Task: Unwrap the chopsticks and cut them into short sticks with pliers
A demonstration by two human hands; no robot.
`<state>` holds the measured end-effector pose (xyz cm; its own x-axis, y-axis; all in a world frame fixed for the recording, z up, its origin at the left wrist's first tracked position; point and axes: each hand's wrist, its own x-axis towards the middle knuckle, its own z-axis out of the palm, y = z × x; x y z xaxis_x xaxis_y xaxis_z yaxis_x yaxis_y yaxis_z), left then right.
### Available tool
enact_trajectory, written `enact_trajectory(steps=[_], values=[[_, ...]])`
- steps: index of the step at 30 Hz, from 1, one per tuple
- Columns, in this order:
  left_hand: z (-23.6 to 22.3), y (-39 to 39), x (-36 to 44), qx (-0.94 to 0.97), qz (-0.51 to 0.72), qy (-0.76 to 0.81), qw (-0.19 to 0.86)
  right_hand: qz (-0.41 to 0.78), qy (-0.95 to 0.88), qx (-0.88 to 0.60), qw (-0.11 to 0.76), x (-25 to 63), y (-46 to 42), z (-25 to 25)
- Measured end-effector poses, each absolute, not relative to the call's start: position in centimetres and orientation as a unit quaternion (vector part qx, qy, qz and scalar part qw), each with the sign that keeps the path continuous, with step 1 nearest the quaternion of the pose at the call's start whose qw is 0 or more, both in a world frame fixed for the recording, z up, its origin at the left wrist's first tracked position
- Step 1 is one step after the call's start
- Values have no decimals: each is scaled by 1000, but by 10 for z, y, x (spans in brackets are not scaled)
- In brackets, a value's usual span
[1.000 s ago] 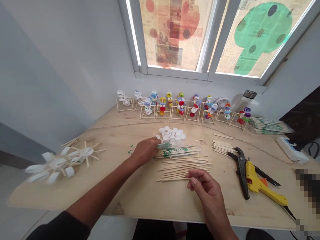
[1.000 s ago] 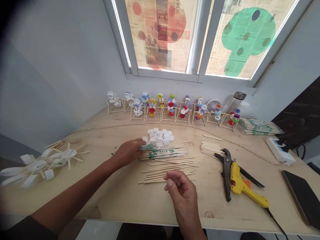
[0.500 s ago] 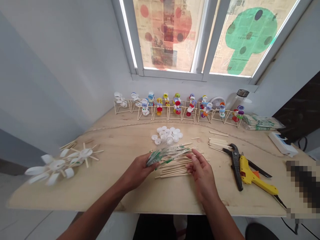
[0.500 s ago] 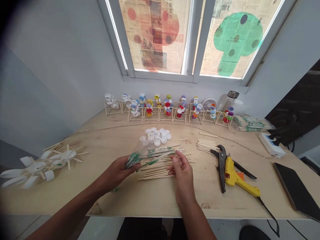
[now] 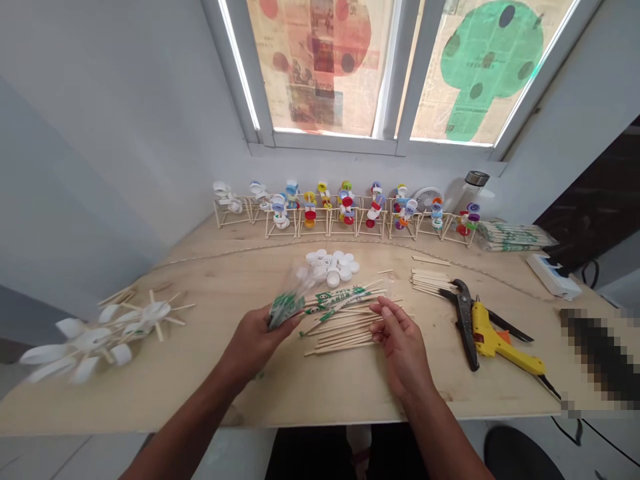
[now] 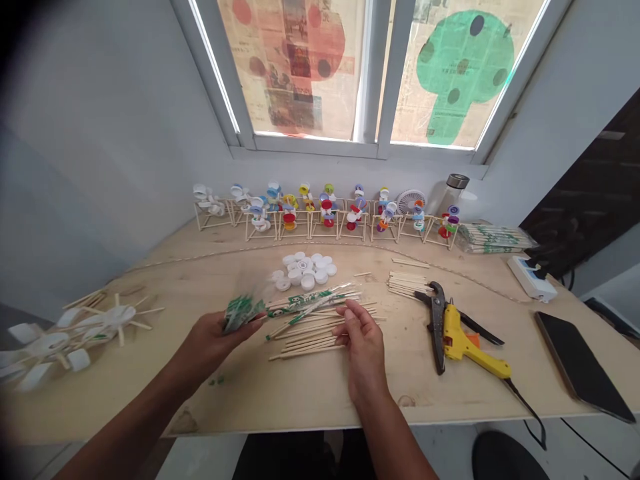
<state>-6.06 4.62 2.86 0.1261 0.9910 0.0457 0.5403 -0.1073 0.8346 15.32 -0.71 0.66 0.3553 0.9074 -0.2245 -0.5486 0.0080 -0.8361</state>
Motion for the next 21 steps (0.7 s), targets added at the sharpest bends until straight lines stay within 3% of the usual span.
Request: enact_trajectory(steps=[11, 21], values=[[21, -56, -36, 461, 263, 565, 632, 477, -264, -466, 697, 143, -21, 26], [23, -70, -20, 399, 289, 550, 675, 537, -321, -473, 619, 105, -64, 15]])
